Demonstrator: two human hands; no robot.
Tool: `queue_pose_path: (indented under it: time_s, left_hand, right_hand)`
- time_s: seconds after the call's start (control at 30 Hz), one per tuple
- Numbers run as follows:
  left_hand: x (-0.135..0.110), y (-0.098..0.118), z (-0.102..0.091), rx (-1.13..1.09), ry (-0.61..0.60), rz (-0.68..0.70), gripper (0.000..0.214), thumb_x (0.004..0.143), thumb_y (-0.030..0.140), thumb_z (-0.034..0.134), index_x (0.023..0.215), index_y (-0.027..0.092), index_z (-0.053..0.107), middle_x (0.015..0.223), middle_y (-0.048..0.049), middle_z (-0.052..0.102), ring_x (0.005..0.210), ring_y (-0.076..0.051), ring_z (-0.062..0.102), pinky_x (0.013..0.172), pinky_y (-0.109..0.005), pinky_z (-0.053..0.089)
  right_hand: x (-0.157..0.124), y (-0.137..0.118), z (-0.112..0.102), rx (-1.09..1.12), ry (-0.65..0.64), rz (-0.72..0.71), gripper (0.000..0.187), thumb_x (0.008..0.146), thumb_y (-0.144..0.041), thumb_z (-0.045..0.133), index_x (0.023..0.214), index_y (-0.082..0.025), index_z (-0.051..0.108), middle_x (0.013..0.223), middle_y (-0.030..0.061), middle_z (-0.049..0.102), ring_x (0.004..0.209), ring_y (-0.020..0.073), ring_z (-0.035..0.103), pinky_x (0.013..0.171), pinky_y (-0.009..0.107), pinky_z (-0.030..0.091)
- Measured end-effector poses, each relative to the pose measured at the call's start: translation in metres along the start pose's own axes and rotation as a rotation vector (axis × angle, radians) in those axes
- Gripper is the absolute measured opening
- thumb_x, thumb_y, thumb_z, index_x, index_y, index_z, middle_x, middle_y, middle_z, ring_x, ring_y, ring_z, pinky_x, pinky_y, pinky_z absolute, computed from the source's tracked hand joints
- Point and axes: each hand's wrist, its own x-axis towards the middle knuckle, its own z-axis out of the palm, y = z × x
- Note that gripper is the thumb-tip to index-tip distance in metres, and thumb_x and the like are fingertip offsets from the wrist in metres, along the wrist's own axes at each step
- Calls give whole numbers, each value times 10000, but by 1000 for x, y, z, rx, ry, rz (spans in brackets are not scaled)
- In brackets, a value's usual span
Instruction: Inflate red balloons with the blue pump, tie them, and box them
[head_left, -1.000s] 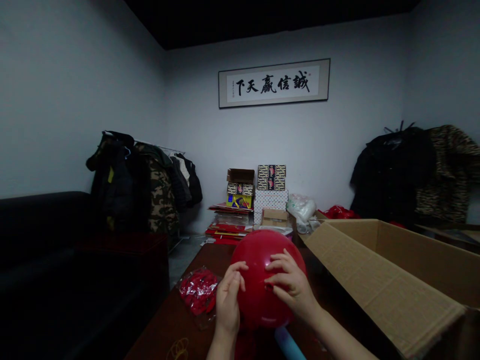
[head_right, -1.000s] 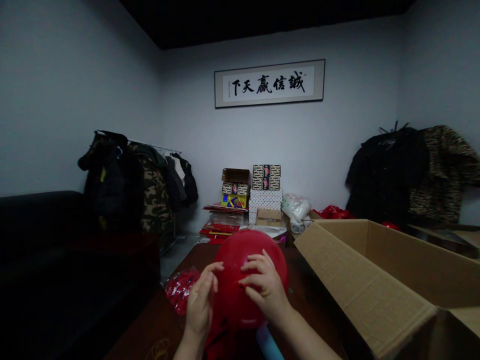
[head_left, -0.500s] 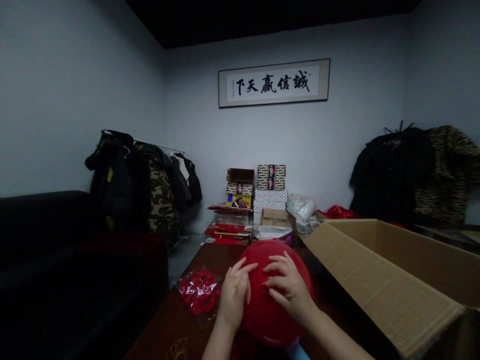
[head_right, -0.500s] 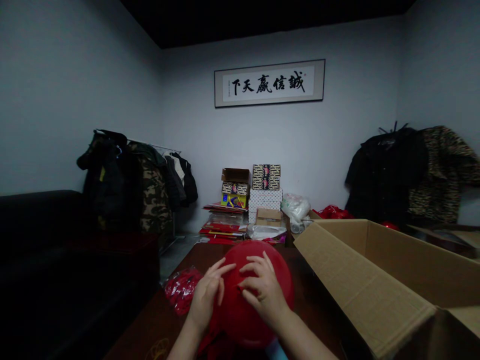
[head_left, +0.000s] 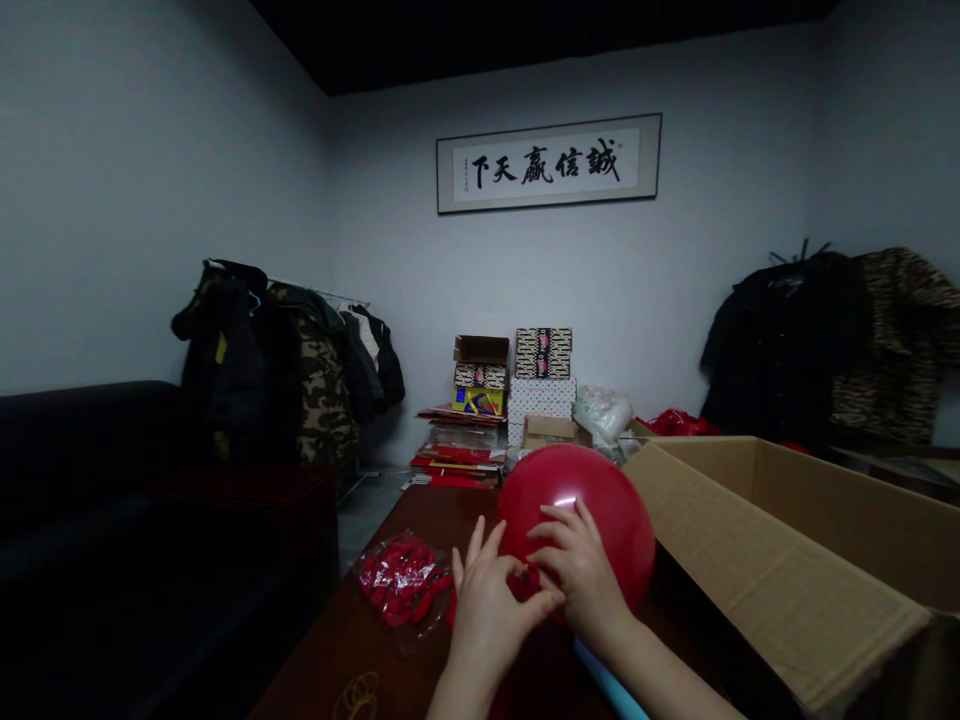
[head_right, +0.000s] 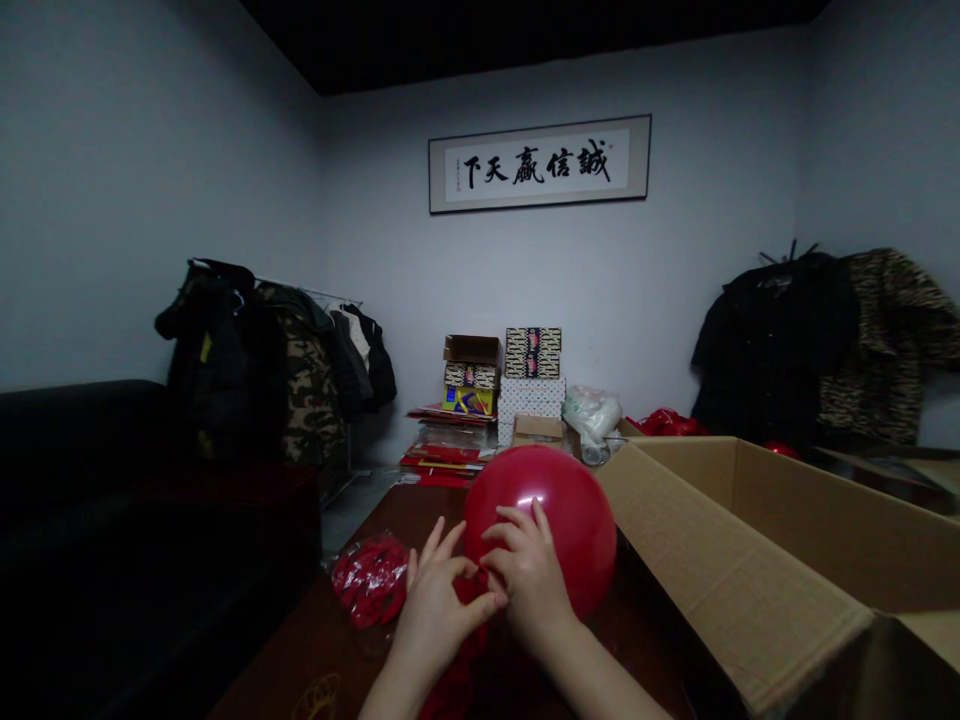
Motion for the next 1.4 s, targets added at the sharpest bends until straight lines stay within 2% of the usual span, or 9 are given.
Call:
queue_pose_path:
  time_s: [0.3,0.43,0.57,0.77,0.9,1.07,1.17,1.27,1.4]
  left_hand:
    - [2,2,-1,111,-51,-13,173,588,384,735,594,244,634,1251,-89,580,1305,-356,308,1015,-672,23]
    - [4,-2,-3,68,-57,46,180,631,384,707,557,241,627,1236,-75,595,1301,-349,314,1013,-679,4]
    - [6,-2,-7,62,-63,110,175,666,368,682,552,247,630,1279,-53,570,1330,-331,270,1023,-670,-14]
    - [4,1,-7,51,59,189,209,742,299,606,543,239,633,1281,-65,569,1339,-315,267,1037,-658,7]
    - [2,6,-6,85,100,254,151,716,238,620,568,247,648,1285,-61,566,1331,-313,289,1048,-651,30]
    - [2,8,-11,81,43,281,121,670,251,678,557,246,634,1304,-47,550,1345,-323,259,1053,-639,-22]
    - [3,6,-14,-77,8,210,203,721,311,630,532,240,622,1267,-65,581,1328,-305,303,1075,-599,93]
    - [6,4,-15,-330,-9,38,358,797,310,498,456,222,561,1203,-96,624,1295,-280,369,1058,-529,253]
    - [7,2,-17,-613,-4,-145,379,735,271,528,364,220,467,1124,-122,665,1288,-301,376,1080,-520,210]
  right_hand:
    - [2,0,-5,162,-25,71,103,738,-200,611,765,-291,651,945,-6,654,1131,231,466,1036,595,223]
    - [2,2,-8,255,-52,43,15,742,-259,628,744,-267,640,945,8,644,1140,234,460,1038,567,263]
    - [5,0,-14,314,-80,12,49,773,-273,595,791,-272,640,958,8,636,1161,225,444,1045,560,266]
    - [10,-6,-29,417,-179,-15,164,802,-263,541,945,-282,620,1050,30,601,1232,233,385,1072,566,218]
    - [11,-5,-30,528,-111,47,116,794,-317,575,872,-291,658,1018,28,608,1203,234,415,1051,524,278]
    - [10,-2,-19,680,17,196,105,753,-333,625,688,-253,645,884,25,607,1085,214,498,959,428,391]
    - [11,-3,-16,721,80,303,156,777,-351,593,676,-243,642,873,31,598,1045,207,514,948,413,393]
    - [11,-5,-18,723,106,347,168,780,-370,590,694,-240,651,884,36,588,1030,205,514,965,410,374]
    - [10,-8,-20,739,121,369,198,785,-402,577,698,-238,647,903,37,573,1027,205,512,961,391,373]
